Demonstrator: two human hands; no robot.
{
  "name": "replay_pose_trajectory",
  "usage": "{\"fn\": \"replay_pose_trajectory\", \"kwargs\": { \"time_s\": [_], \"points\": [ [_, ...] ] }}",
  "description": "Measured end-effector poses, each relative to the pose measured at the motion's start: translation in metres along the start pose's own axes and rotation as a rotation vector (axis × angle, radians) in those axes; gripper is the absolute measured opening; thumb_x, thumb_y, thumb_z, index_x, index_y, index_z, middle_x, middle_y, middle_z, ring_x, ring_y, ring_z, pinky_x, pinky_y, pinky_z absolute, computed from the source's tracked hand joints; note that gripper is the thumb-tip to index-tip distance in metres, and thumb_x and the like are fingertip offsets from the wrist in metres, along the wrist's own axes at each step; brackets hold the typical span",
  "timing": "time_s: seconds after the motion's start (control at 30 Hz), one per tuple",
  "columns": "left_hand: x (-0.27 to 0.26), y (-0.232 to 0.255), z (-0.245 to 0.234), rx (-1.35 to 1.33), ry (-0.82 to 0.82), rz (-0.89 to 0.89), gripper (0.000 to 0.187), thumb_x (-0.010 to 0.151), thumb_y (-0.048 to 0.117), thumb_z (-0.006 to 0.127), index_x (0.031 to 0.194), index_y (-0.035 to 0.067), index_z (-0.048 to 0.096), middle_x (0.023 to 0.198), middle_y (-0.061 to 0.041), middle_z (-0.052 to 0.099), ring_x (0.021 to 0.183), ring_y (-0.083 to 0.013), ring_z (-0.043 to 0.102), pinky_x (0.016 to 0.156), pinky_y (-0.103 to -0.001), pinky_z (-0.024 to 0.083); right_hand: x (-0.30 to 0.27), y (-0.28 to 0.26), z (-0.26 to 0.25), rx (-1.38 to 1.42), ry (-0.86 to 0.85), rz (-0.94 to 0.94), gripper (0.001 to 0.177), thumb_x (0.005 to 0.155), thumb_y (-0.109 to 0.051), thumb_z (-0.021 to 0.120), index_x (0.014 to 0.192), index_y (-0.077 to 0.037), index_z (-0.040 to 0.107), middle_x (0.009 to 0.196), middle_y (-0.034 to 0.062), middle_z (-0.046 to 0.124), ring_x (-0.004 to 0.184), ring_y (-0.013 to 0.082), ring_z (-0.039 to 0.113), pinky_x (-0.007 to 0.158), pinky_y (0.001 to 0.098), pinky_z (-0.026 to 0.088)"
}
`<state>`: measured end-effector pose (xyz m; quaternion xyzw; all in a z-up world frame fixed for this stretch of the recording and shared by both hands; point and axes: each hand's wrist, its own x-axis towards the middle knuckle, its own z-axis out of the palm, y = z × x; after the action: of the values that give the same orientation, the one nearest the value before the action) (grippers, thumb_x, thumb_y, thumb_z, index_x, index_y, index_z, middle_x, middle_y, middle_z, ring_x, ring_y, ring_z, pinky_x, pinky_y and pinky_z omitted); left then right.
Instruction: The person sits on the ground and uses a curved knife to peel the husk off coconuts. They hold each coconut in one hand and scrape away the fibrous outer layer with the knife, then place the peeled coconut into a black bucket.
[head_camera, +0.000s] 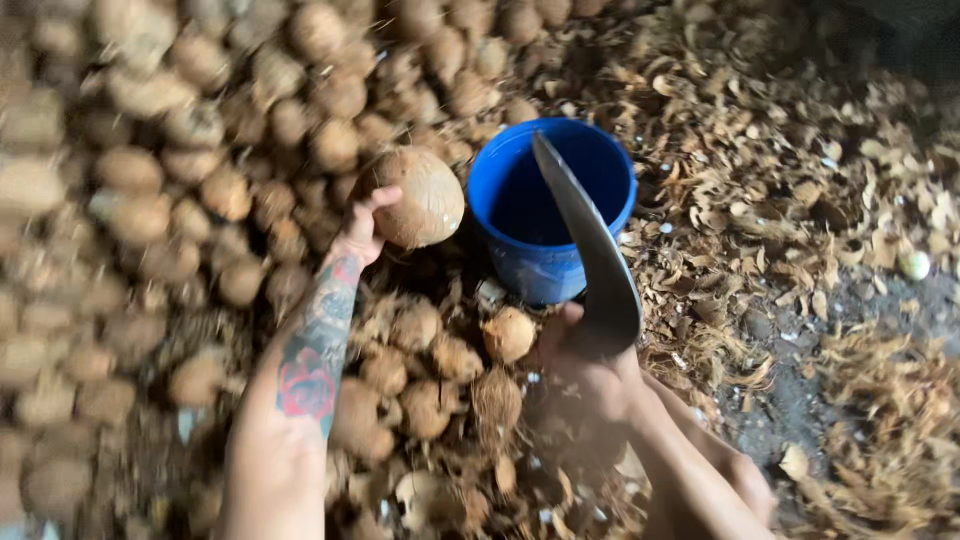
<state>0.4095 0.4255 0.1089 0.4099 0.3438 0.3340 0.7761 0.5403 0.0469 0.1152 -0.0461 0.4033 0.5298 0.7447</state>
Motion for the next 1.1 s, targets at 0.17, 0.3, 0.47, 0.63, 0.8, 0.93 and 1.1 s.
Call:
{"fn": "replay_pose_trajectory", "kwargs": {
  "time_s": [0.17, 0.3, 0.47, 0.63, 0.8, 0.93, 1.1],
  "points": [
    [0.033, 0.010, 0.052, 0.447, -0.248, 0.374, 0.086, 0.062, 0.026, 0.095, 0.143, 0.022, 0.066, 0.137, -0.015, 0.062, 0.128, -0.0290, 0.059, 0.107, -0.048, 0.052, 0.060, -0.046, -0.040, -1.605, -0.991, -0.308, 0.054, 0.107, -0.024, 0.040, 0.068, -0.006, 0.073, 0.065, 0.0056, 0.067, 0.065, 0.0196, 0.070, 0.066, 0.0271, 0.053],
    [0.031, 0.009, 0.103, 0.426, -0.310, 0.341, 0.087, 0.063, 0.032, 0.092, 0.145, 0.028, 0.064, 0.142, -0.011, 0.061, 0.133, -0.0256, 0.057, 0.111, -0.045, 0.050, 0.076, -0.061, -0.028, -1.811, -0.676, -0.393, 0.041, 0.095, -0.029, 0.047, 0.070, -0.011, 0.074, 0.070, 0.0047, 0.069, 0.070, 0.0217, 0.071, 0.071, 0.0321, 0.056],
    [0.028, 0.005, 0.108, 0.643, -0.294, 0.153, 0.094, 0.068, 0.039, 0.093, 0.153, 0.037, 0.055, 0.172, -0.021, 0.030, 0.160, -0.0463, 0.020, 0.125, -0.066, 0.021, 0.098, -0.062, -0.015, -2.116, -0.003, -0.462, 0.023, 0.072, -0.039, 0.061, 0.074, -0.021, 0.074, 0.081, 0.0028, 0.073, 0.082, 0.0259, 0.075, 0.080, 0.0422, 0.059],
    [0.034, -0.017, 0.103, 0.520, -0.363, 0.273, 0.099, 0.057, 0.033, 0.096, 0.150, 0.029, 0.059, 0.152, -0.018, 0.051, 0.142, -0.0344, 0.050, 0.116, -0.052, 0.044, 0.120, -0.083, -0.029, -2.246, 0.284, -0.550, 0.028, 0.063, -0.042, 0.068, 0.074, -0.016, 0.075, 0.081, 0.0107, 0.074, 0.086, 0.0337, 0.075, 0.080, 0.0526, 0.056],
    [0.027, -0.025, 0.090, 0.609, -0.392, 0.337, 0.102, 0.051, 0.032, 0.097, 0.146, 0.028, 0.063, 0.146, -0.011, 0.059, 0.136, -0.0270, 0.056, 0.118, -0.045, 0.043, 0.106, -0.071, -0.026, -2.360, 0.341, -0.486, 0.042, 0.072, -0.042, 0.062, 0.094, -0.009, 0.074, 0.101, 0.0203, 0.078, 0.106, 0.0383, 0.074, 0.086, 0.0546, 0.056],
    [0.015, -0.025, 0.088, 0.591, -0.430, 0.386, 0.104, 0.051, 0.030, 0.099, 0.147, 0.024, 0.061, 0.154, -0.012, 0.053, 0.143, -0.0293, 0.050, 0.123, -0.047, 0.038, 0.115, -0.076, -0.032, -2.542, 0.372, -0.431, 0.053, 0.078, -0.044, 0.059, 0.115, -0.008, 0.073, 0.114, 0.0198, 0.076, 0.118, 0.0377, 0.071, 0.100, 0.0536, 0.055],
    [0.003, -0.026, 0.082, 0.629, -0.404, 0.364, 0.106, 0.048, 0.026, 0.102, 0.146, 0.027, 0.060, 0.147, -0.011, 0.057, 0.138, -0.0274, 0.052, 0.120, -0.048, 0.040, 0.114, -0.081, -0.033, -2.615, 0.323, -0.478, 0.052, 0.080, -0.045, 0.059, 0.114, -0.007, 0.069, 0.116, 0.0206, 0.076, 0.119, 0.0394, 0.071, 0.102, 0.0544, 0.054]
  ]
}}
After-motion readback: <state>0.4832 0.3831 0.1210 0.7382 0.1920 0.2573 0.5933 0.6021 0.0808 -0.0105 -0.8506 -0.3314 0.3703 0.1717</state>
